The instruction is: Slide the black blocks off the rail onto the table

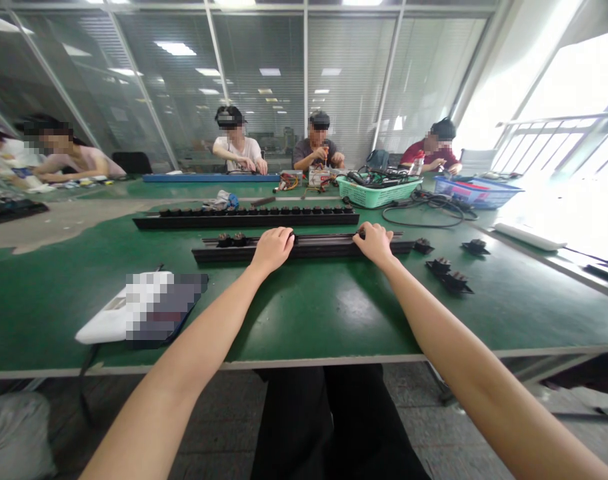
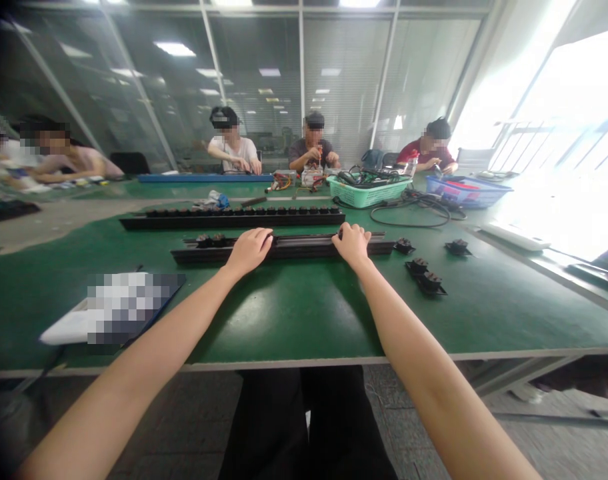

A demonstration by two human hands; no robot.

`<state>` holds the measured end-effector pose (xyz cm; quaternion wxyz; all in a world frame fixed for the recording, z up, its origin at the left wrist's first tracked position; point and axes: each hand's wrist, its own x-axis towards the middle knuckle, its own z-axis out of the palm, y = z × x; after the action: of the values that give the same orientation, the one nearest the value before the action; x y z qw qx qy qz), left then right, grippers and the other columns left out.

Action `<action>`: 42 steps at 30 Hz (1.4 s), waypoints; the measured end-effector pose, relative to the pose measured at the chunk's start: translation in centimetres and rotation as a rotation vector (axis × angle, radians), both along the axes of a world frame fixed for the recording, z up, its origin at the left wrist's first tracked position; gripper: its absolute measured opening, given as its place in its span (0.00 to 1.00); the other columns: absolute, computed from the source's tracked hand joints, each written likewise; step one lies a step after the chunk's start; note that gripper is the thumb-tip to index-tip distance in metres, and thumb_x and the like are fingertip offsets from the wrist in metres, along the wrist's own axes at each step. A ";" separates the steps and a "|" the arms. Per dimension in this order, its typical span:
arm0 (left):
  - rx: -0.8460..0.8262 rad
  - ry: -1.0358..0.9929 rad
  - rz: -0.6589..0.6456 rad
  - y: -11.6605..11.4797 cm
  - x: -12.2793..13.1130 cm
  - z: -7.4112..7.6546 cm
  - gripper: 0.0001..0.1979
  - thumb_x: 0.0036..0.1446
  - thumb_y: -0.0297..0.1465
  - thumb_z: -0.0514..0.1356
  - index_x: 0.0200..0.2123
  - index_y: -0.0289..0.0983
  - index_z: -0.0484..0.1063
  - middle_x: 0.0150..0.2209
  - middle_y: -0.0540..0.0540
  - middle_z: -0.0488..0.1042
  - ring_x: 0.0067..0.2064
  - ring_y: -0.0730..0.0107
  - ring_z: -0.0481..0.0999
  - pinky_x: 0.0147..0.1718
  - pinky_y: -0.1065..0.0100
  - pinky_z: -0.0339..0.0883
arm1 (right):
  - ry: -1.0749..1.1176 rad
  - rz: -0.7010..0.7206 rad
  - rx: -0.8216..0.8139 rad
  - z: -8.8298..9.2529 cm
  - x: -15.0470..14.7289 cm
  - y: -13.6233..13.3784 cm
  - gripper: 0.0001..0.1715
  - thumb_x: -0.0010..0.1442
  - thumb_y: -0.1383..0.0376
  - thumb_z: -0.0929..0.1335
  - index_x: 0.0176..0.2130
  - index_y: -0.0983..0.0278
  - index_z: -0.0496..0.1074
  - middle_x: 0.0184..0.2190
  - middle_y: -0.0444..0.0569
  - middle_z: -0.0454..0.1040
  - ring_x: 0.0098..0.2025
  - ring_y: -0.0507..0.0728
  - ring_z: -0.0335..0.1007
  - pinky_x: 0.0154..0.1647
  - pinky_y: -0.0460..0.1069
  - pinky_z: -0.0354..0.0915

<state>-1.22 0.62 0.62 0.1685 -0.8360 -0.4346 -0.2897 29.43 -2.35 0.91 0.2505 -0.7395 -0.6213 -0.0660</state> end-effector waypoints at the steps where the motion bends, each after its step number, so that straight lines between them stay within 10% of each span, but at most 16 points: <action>1: -0.005 -0.001 0.000 0.0 0.0 0.0 0.19 0.74 0.34 0.48 0.56 0.34 0.75 0.54 0.37 0.80 0.55 0.53 0.78 0.58 0.54 0.69 | 0.003 0.003 -0.003 0.0 0.0 0.0 0.19 0.67 0.59 0.63 0.51 0.64 0.74 0.51 0.63 0.75 0.55 0.71 0.67 0.57 0.61 0.57; 42: 0.003 0.055 0.074 -0.8 0.6 0.9 0.19 0.75 0.36 0.47 0.53 0.36 0.76 0.51 0.38 0.81 0.53 0.53 0.80 0.53 0.58 0.72 | 0.006 -0.016 -0.042 -0.1 -0.5 -0.2 0.22 0.71 0.59 0.60 0.57 0.64 0.72 0.55 0.64 0.72 0.58 0.70 0.65 0.59 0.61 0.57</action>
<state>-0.57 -0.18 1.48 0.1923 -0.8268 -0.4600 -0.2606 28.89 -2.53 0.77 0.2360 -0.7498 -0.6158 -0.0527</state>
